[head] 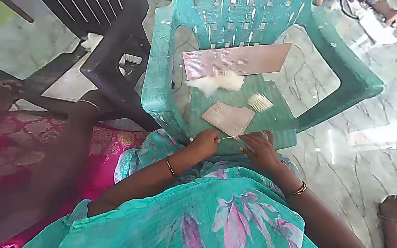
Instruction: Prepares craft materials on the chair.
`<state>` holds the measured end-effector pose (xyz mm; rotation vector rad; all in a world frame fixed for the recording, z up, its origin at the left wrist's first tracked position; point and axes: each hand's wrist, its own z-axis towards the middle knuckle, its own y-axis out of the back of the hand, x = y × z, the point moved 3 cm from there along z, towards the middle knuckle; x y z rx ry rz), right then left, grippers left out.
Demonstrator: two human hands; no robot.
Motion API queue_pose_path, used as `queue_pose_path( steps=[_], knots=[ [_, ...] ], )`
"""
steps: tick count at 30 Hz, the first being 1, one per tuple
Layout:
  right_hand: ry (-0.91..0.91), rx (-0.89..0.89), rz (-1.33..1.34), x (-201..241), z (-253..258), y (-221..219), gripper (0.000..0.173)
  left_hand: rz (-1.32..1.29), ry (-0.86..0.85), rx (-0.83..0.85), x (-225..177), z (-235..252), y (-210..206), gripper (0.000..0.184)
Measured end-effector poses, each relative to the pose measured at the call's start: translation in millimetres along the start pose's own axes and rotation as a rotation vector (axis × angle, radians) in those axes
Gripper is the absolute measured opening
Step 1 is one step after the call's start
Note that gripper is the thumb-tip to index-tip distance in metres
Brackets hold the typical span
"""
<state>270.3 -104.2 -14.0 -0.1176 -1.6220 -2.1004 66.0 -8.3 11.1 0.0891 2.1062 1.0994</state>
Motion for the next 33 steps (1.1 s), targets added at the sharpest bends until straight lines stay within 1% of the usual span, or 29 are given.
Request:
queue_pose_path(
  steps=[4, 9, 13, 16, 19, 22, 25, 28, 30, 33],
  knots=[
    [0.004, -0.085, -0.032, 3, 2, 0, 0.028, 0.005, -0.044, 0.018, -12, -10, -1, 0.021],
    [0.073, -0.139, -0.035, 5, 2, -5, 0.016, -0.025, -0.041, 0.086, -21, -15, -1, 0.024],
    [0.072, -0.149, -0.017, 2, -2, -6, 0.017, -0.011, -0.057, 0.082, -20, -12, -7, 0.023],
    [0.051, -0.181, -0.035, -4, -5, -2, 0.019, 0.012, -0.042, 0.094, -15, -8, -4, 0.022],
    [-0.044, -0.195, -0.031, -17, 1, 8, 0.016, -0.011, 0.0, 0.058, -3, -5, 6, 0.021],
    [-0.249, -0.204, -0.027, -34, 18, 25, 0.016, -0.041, 0.067, 0.034, 19, -1, 10, 0.022],
    [-0.419, -0.228, -0.102, -53, 47, 35, 0.021, -0.058, 0.129, 0.082, 34, 3, 9, 0.025],
    [-0.516, -0.254, -0.185, -75, 80, 27, 0.023, -0.081, 0.162, 0.125, 41, 6, 6, 0.028],
    [-0.602, -0.199, -0.199, -88, 96, 17, 0.024, -0.111, 0.167, 0.136, 42, 7, 7, 0.027],
    [-0.67, -0.172, -0.194, -103, 100, 2, 0.026, -0.134, 0.16, 0.149, 45, 8, 6, 0.026]
  ],
)
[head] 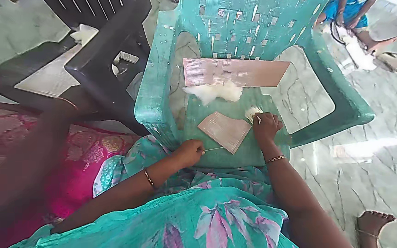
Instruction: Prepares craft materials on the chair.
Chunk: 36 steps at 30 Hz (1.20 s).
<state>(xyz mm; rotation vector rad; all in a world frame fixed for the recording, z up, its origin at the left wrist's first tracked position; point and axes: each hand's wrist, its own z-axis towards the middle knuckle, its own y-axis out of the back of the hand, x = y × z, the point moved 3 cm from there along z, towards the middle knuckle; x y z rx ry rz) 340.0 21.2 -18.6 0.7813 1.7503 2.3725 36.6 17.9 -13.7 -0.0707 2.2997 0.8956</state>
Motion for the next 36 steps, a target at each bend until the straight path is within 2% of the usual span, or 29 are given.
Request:
queue_pose_path(
  steps=[5, 8, 13, 18, 21, 27, 32, 36],
  knots=[
    [-0.063, -0.04, 0.017, -10, -13, 9, 0.029, 0.016, -0.029, 0.001, 0, 2, -1, 0.026],
    [-0.032, -0.046, 0.026, -17, -25, 17, 0.028, 0.038, -0.025, 0.004, -1, 3, 0, 0.027],
    [-0.006, 0.121, -0.021, -17, -44, 14, 0.029, 0.052, -0.035, -0.038, -1, 0, -3, 0.029],
    [-0.026, 0.039, 0.044, -10, -66, 34, 0.028, 0.076, -0.093, -0.069, 4, -16, -8, 0.031],
    [-0.094, 0.076, 0.066, -13, -87, 43, 0.03, 0.052, -0.108, -0.131, 10, -37, -10, 0.03],
    [-0.105, 0.17, 0.073, -22, -107, 44, 0.036, 0.068, -0.034, -0.394, 28, -78, 5, 0.035],
    [-0.063, 0.212, 0.052, -29, -113, 35, 0.035, 0.097, 0.0, -0.43, 44, -86, 18, 0.037],
    [-0.036, 0.232, 0.038, -28, -114, 35, 0.037, 0.109, 0.016, -0.438, 38, -82, 21, 0.039]
  ],
)
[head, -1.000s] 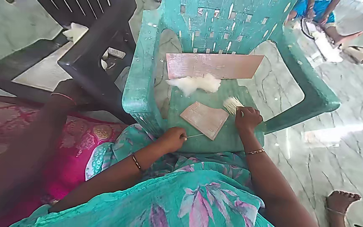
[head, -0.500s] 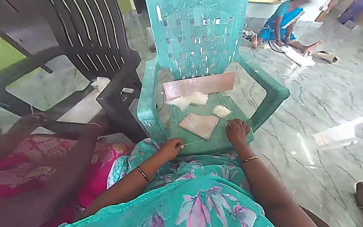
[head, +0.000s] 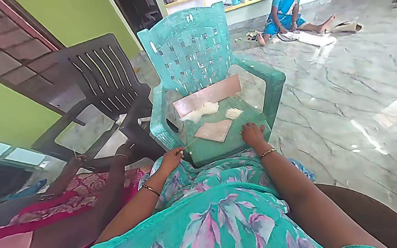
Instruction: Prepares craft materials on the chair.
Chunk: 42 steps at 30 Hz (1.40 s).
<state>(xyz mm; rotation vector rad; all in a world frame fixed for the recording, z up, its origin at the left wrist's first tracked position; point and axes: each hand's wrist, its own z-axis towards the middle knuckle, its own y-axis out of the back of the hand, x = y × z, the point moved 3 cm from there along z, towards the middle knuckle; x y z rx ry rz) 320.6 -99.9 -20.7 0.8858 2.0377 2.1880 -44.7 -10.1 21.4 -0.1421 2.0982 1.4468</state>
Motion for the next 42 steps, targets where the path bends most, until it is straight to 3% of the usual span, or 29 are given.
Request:
queue_pose_path(
  steps=[7, 17, 21, 25, 28, 30, 35, 42],
  knots=[
    [-0.032, 0.062, -0.035, -1, -3, 2, 0.042, -0.011, 0.095, -0.049, -7, 25, -13, 0.05],
    [-0.035, 0.222, -0.158, 21, -23, 8, 0.045, -0.098, 0.141, -0.083, 3, 17, -10, 0.056],
    [-0.022, 0.229, -0.148, 25, -28, 6, 0.043, -0.3, 0.064, 0.008, -10, 20, -16, 0.042],
    [-0.049, 0.214, -0.09, 26, 1, 27, 0.034, -0.504, 0.002, 0.096, -48, 53, -15, 0.034],
    [0.122, 0.007, -0.044, 50, 39, 40, 0.024, -0.784, 0.048, 0.037, -60, 82, -24, 0.029],
    [0.373, -0.138, -0.017, 76, 67, 38, 0.019, -0.882, 0.051, -0.026, -54, 93, -33, 0.029],
    [0.861, -0.232, -0.012, 122, 140, -15, 0.024, -1.008, 0.031, 0.003, -39, 95, -50, 0.031],
    [0.992, -0.26, -0.11, 147, 205, -78, 0.024, -1.144, -0.065, -0.026, -39, 111, -49, 0.025]
  ],
)
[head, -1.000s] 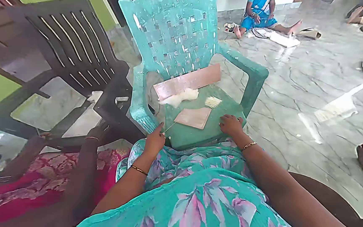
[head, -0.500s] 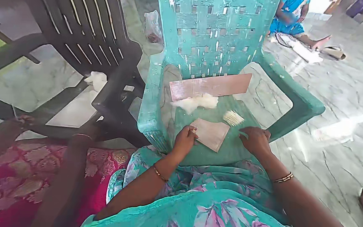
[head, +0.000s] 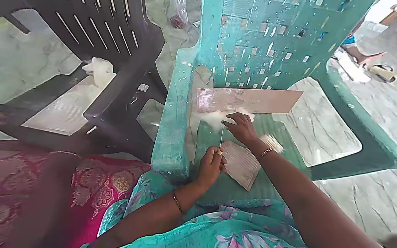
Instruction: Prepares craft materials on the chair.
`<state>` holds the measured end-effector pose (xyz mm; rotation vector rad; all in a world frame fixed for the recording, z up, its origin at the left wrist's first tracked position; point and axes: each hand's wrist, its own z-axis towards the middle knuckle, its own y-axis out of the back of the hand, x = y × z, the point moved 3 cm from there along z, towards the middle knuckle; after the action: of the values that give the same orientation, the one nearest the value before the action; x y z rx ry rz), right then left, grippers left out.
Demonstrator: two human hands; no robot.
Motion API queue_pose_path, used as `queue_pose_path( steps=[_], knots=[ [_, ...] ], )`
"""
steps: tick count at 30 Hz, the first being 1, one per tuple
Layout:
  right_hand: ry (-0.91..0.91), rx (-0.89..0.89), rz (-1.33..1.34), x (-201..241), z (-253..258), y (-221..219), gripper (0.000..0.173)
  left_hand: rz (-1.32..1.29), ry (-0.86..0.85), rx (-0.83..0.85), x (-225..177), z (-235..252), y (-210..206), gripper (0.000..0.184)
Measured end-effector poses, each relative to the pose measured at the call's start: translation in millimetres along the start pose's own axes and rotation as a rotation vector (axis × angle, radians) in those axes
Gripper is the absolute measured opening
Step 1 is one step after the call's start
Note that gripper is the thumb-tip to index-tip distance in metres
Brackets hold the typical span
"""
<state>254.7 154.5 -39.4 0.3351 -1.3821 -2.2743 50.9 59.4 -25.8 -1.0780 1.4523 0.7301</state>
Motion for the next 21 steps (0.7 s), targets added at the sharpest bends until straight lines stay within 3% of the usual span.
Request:
queue_pose_path(
  steps=[5, 13, 18, 21],
  knots=[
    [0.022, -0.086, 0.034, -2, 3, -9, 0.017, -0.026, -0.014, 0.025, 1, 2, -2, 0.024],
    [0.136, -0.151, 0.095, 27, -32, 18, 0.016, -0.092, -0.054, -0.046, 2, 5, 0, 0.023],
    [-0.058, -0.135, 0.116, 22, -19, 14, 0.019, -0.084, -0.044, -0.05, 5, 3, -2, 0.023],
    [-0.075, -0.059, 0.102, 14, -7, -1, 0.02, -0.09, -0.053, -0.06, 7, 3, -3, 0.023]
  ],
)
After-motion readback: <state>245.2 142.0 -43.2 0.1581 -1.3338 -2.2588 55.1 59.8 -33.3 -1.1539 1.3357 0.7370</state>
